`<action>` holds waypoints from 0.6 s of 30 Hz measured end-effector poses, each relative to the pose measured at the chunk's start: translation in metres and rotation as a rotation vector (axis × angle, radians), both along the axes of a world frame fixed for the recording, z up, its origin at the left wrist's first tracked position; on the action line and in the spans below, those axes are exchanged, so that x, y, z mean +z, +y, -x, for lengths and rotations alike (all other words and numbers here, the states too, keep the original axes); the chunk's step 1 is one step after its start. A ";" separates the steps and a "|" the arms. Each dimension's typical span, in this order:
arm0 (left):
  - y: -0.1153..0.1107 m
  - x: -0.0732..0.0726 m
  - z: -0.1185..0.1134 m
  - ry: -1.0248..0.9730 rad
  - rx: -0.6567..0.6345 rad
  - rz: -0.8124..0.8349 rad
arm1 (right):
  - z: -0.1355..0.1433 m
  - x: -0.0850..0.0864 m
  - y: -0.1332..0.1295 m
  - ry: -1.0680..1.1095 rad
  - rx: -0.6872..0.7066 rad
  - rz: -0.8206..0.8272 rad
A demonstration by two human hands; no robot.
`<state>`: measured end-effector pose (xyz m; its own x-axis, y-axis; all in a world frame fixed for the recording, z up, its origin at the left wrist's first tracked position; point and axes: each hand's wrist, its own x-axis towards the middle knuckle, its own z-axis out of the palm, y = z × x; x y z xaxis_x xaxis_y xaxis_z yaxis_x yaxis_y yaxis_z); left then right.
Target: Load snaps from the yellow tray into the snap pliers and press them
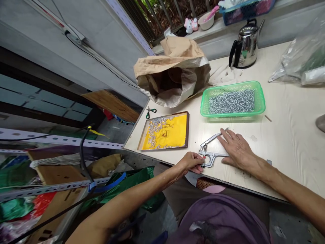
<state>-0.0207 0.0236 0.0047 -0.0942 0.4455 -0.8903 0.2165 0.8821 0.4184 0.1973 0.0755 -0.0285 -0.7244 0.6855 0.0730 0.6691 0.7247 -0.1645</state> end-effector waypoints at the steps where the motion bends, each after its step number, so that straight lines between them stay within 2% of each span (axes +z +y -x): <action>1: 0.000 0.000 0.000 0.003 0.000 0.003 | -0.001 -0.001 0.008 -0.013 0.010 0.000; 4: -0.001 0.002 -0.001 0.011 -0.006 0.007 | 0.001 -0.005 0.028 -0.062 0.061 0.053; 7: -0.003 0.003 -0.001 0.022 -0.020 -0.002 | 0.005 -0.004 0.035 -0.079 0.065 0.100; 15: -0.003 -0.003 -0.001 0.060 -0.040 -0.010 | 0.010 0.018 0.022 -0.132 0.041 0.061; 18: -0.007 -0.001 0.000 0.105 -0.114 -0.012 | 0.010 0.022 0.015 -0.139 0.040 0.031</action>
